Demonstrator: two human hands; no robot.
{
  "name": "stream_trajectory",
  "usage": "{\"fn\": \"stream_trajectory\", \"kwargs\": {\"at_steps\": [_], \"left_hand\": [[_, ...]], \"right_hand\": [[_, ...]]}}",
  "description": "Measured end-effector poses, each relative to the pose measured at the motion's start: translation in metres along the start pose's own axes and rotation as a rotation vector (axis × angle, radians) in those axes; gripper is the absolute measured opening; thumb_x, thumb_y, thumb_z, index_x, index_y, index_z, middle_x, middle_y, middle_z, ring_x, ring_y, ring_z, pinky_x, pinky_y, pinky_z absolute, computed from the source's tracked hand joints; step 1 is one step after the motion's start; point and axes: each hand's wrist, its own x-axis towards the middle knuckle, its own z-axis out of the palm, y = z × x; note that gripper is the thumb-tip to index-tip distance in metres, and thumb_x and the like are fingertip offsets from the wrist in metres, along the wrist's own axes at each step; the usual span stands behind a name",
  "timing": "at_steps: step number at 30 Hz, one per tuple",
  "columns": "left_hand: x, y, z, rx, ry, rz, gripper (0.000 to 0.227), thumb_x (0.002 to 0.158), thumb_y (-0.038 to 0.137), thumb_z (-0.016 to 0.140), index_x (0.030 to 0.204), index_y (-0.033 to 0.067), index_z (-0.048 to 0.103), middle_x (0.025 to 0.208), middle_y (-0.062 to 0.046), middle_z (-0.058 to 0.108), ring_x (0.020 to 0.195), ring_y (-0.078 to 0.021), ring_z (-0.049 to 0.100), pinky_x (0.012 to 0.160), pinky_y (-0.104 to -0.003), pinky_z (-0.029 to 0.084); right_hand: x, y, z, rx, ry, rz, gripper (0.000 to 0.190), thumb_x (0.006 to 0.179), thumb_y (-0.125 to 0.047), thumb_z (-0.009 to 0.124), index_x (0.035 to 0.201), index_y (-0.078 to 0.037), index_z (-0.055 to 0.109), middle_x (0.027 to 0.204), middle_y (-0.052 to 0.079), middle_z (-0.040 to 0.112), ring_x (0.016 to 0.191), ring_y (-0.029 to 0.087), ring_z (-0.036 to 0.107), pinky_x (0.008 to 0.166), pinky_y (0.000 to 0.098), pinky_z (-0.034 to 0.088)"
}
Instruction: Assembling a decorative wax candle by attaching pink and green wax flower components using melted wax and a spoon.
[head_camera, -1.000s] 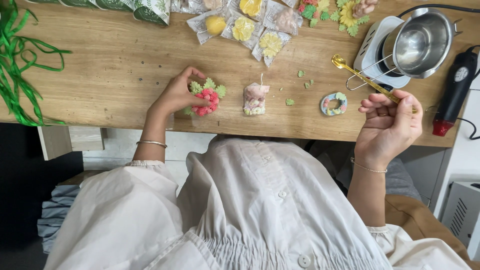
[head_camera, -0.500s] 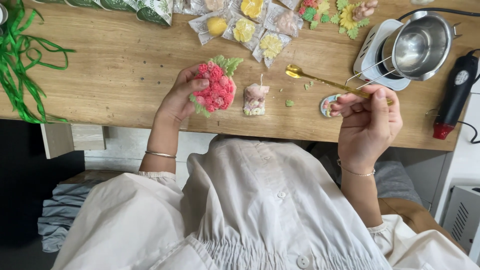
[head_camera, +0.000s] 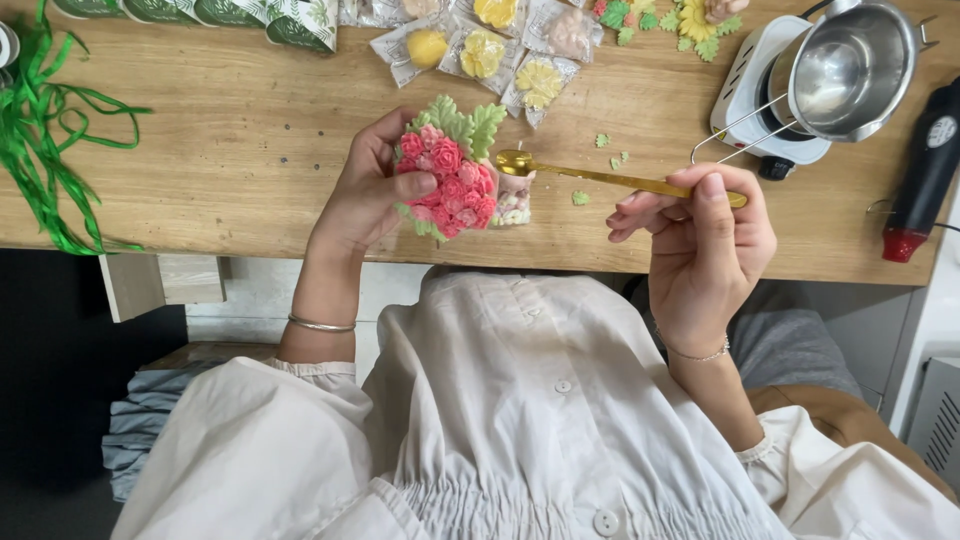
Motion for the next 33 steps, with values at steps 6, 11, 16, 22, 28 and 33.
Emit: {"fn": "stream_trajectory", "kwargs": {"at_steps": [6,11,16,22,28,33], "left_hand": [[0.002,0.006,0.009,0.056,0.015,0.002,0.057,0.084,0.004,0.087,0.133,0.0016,0.058,0.116,-0.003,0.071,0.108,-0.0104,0.070,0.101,-0.029,0.059],[0.000,0.007,0.010,0.106,0.014,0.012,0.054,0.086,0.005,0.087,0.132,0.0007,0.059,0.116,-0.003,0.071,0.108,-0.0105,0.070,0.102,-0.029,0.059],[0.000,0.005,0.009,0.110,0.032,0.006,0.055,0.085,0.005,0.087,0.132,0.0011,0.059,0.116,-0.003,0.071,0.107,-0.0106,0.069,0.101,-0.029,0.059],[-0.001,0.000,0.007,0.100,0.051,-0.003,0.058,0.083,0.007,0.087,0.133,0.0021,0.058,0.115,-0.004,0.071,0.107,-0.0111,0.070,0.100,-0.029,0.060],[-0.001,-0.002,0.008,0.089,0.053,-0.007,0.055,0.085,0.007,0.088,0.132,0.0006,0.058,0.118,-0.004,0.070,0.110,-0.0118,0.070,0.103,-0.029,0.059],[-0.001,-0.004,0.009,0.080,0.058,-0.014,0.058,0.085,0.009,0.087,0.135,-0.0004,0.058,0.118,-0.005,0.071,0.108,-0.0118,0.069,0.102,-0.029,0.059]], "right_hand": [[-0.001,0.000,0.002,-0.061,-0.032,-0.049,0.023,0.124,-0.016,0.042,0.119,0.003,0.052,0.096,0.023,0.069,0.085,0.027,0.072,0.078,0.0395,0.063],[-0.004,-0.001,0.004,-0.102,-0.045,-0.069,0.023,0.125,-0.015,0.041,0.121,0.004,0.052,0.096,0.023,0.069,0.086,0.028,0.072,0.079,0.0398,0.063],[-0.007,-0.003,0.010,-0.131,-0.059,-0.066,0.022,0.125,-0.014,0.040,0.122,0.005,0.051,0.098,0.022,0.068,0.088,0.027,0.072,0.082,0.0398,0.063],[-0.015,-0.012,0.016,-0.385,-0.109,-0.184,0.020,0.121,-0.012,0.040,0.122,0.005,0.050,0.104,0.018,0.067,0.087,0.025,0.074,0.081,0.0359,0.064],[-0.019,-0.018,0.020,-0.647,-0.228,-0.348,0.014,0.119,-0.002,0.040,0.124,0.006,0.051,0.105,0.020,0.072,0.091,0.026,0.076,0.086,0.0315,0.062],[-0.017,-0.021,0.023,-0.697,-0.303,-0.456,0.011,0.114,0.002,0.043,0.121,0.007,0.050,0.106,0.023,0.071,0.089,0.025,0.075,0.083,0.0308,0.061]]}}
